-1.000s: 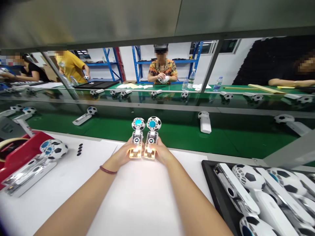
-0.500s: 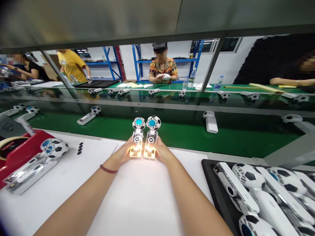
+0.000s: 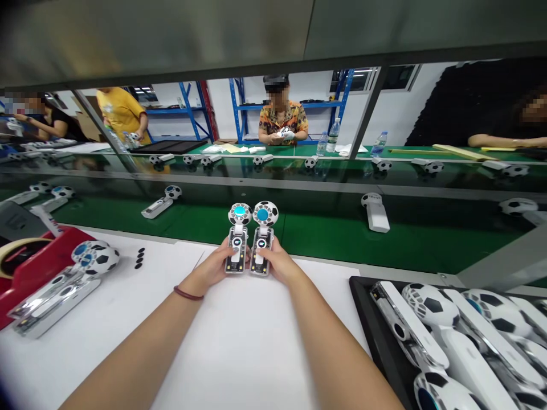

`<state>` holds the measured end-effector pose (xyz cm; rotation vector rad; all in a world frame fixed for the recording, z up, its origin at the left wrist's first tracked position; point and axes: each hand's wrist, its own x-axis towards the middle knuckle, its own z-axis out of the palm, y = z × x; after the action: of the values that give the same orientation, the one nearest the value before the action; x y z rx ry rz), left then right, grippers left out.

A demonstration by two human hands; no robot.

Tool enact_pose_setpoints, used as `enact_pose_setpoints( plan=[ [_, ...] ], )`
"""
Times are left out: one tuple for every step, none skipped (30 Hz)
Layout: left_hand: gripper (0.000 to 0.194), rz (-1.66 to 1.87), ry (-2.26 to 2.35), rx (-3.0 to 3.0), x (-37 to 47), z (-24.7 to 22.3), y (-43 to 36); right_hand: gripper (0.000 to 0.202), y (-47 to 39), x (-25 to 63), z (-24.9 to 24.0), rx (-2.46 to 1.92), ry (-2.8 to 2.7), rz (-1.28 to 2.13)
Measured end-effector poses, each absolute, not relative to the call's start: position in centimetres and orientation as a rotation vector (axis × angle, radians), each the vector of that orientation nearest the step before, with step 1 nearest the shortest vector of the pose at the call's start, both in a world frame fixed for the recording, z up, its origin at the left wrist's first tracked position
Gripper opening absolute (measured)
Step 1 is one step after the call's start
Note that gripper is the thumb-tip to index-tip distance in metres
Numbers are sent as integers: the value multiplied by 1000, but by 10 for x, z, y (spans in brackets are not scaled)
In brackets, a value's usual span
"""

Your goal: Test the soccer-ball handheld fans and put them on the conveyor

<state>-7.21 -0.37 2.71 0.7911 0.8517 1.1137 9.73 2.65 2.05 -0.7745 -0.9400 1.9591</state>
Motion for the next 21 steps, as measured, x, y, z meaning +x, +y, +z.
enact_pose_setpoints(
  plan=[
    [58,1115,850,790,-72,27,-4,64,26,97,21,-776,-935,1968],
    [58,1115,848,790,-72,26,-4,64,26,97,21,-774,-934,1972],
    [57,1120,844,791,-72,26,-3,64,26,97,21,-772,-932,1972],
    [57,1126,840,791,-72,25,-3,65,26,97,22,-769,-929,1971],
    [57,1128,835,790,-72,25,-2,65,26,96,22,-767,-924,1967],
    [57,1126,832,789,-72,24,-2,65,26,96,22,-766,-915,1961],
    [58,1121,827,788,-72,23,-1,65,26,96,23,-765,-908,1959],
    [57,1119,824,787,-72,23,-1,65,26,96,23,-766,-904,1961],
    [56,1124,824,788,-72,22,-1,66,26,96,23,-767,-901,1966],
    [55,1135,822,790,-72,21,0,66,26,96,23,-762,-897,1971],
    [53,1148,818,793,-73,21,0,67,26,96,22,-749,-896,1977],
    [52,1156,817,793,-73,20,0,68,26,96,22,-735,-899,1983],
    [52,1158,814,791,-73,20,0,69,26,97,21,-720,-906,1987],
    [52,1158,807,789,-73,19,0,69,26,97,20,-707,-915,1989],
    [52,1158,799,788,-73,19,0,70,26,98,19,-697,-923,1991],
    [53,1158,792,787,-73,19,-1,70,27,98,18,-691,-933,1994],
    [52,1157,787,787,-74,19,-1,70,27,98,17,-684,-940,1995],
    [52,1157,783,790,-74,19,-1,70,28,98,16,-676,-947,1996],
    [52,1155,782,793,-74,19,0,71,28,98,15,-669,-952,1996],
    [51,1155,783,795,-74,19,0,72,28,99,15,-662,-955,1996],
    [51,1156,784,796,-74,19,0,72,29,99,14,-659,-955,1994]
  ],
)
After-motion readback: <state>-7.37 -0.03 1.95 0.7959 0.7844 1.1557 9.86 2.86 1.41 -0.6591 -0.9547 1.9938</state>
